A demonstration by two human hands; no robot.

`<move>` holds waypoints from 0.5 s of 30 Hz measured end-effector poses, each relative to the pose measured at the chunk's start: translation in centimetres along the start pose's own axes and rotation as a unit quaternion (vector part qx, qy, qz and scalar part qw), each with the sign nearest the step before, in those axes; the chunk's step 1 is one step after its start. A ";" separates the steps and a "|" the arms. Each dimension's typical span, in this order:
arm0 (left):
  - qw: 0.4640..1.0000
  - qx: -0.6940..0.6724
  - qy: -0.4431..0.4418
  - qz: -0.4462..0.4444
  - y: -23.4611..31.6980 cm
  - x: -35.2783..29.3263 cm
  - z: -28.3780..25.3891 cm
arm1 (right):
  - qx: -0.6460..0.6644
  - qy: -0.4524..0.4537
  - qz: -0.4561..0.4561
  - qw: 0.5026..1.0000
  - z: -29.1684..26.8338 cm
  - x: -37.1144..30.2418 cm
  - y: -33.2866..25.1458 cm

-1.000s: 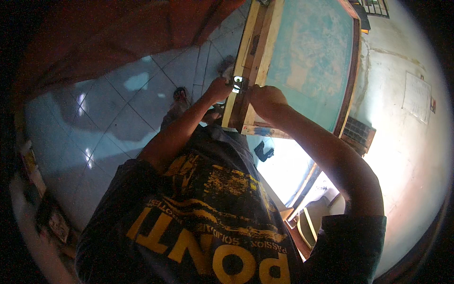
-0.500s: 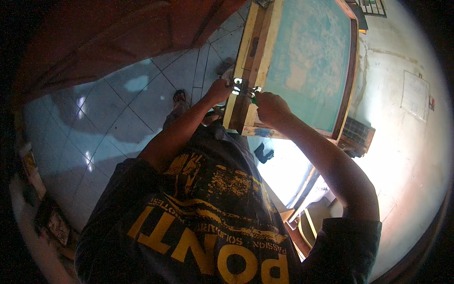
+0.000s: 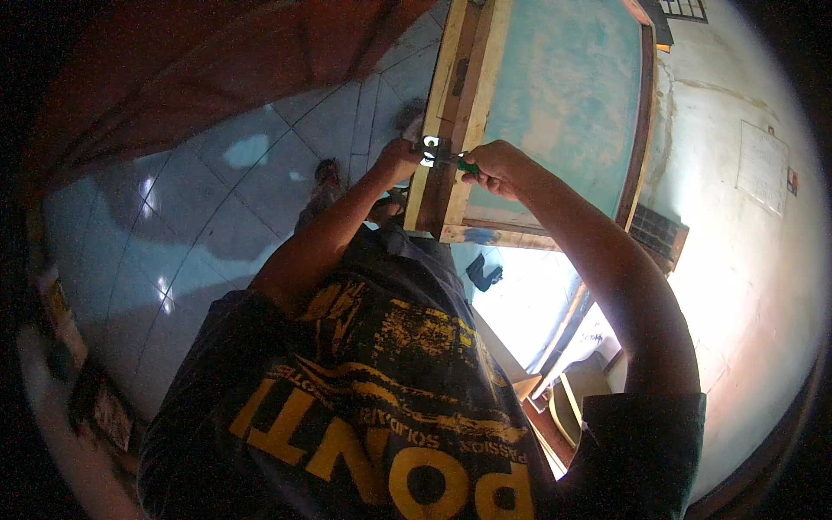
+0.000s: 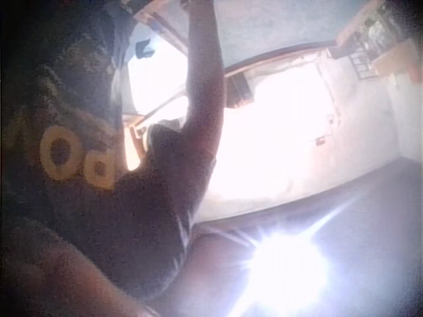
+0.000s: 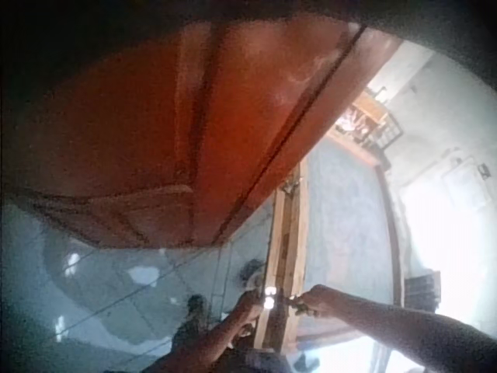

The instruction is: The person positions a metal latch on a wooden door frame and secures it with screws using a screwdriver. They repeatedly tighten the screws to ensure the latch is firmly attached to the frame.

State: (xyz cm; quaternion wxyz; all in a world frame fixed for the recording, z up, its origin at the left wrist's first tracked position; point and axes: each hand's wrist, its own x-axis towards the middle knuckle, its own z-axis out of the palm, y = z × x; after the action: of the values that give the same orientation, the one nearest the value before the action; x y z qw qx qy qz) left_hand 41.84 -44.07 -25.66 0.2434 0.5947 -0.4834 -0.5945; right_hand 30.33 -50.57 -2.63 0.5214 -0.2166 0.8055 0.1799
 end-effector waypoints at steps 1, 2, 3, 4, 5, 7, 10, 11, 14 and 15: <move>1.000 0.024 0.008 0.013 -0.2 0.3 -0.1 | -0.036 -0.016 -0.027 0.999 -0.2 -0.3 -0.2; 0.998 0.048 0.015 0.026 -0.4 0.5 -0.3 | -0.071 -0.031 -0.053 0.996 -0.5 -0.5 -0.3; 1.000 -0.004 -0.010 -0.005 -0.5 0.4 -0.1 | -0.105 -0.046 -0.080 0.990 -0.7 -0.7 -0.5; 1.000 0.001 -0.013 -0.010 -0.4 0.4 -0.3 | -0.220 -0.001 -0.155 0.963 -0.4 -1.1 -0.3; 1.000 0.005 -0.019 -0.013 -0.1 0.3 -0.2 | -0.330 0.046 -0.223 0.916 0.4 -2.0 0.4; 1.000 0.003 -0.026 -0.009 0.3 0.3 -0.3 | -0.521 0.135 -0.408 0.738 0.7 -1.4 3.0; 1.000 -0.005 -0.024 0.001 -0.7 0.2 -0.6 | -0.668 0.189 -0.377 0.613 3.5 -2.9 3.5; 1.000 0.005 -0.019 0.007 -0.5 -0.1 -0.5 | -0.656 0.188 -0.380 0.624 3.4 -3.1 3.6; 0.999 0.022 0.011 0.023 -0.7 -0.2 0.0 | -0.582 0.189 -0.407 0.678 2.9 -3.0 3.7; 0.999 0.020 0.031 0.030 -1.2 0.0 0.3 | -0.527 0.193 -0.425 0.710 2.5 -1.8 3.8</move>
State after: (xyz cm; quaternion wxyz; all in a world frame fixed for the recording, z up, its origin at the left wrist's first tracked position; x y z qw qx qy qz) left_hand 41.88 -43.43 -26.78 0.2633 0.6028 -0.5050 -0.5587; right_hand 30.88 -45.75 -1.71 0.1773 -0.8054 0.4860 0.2894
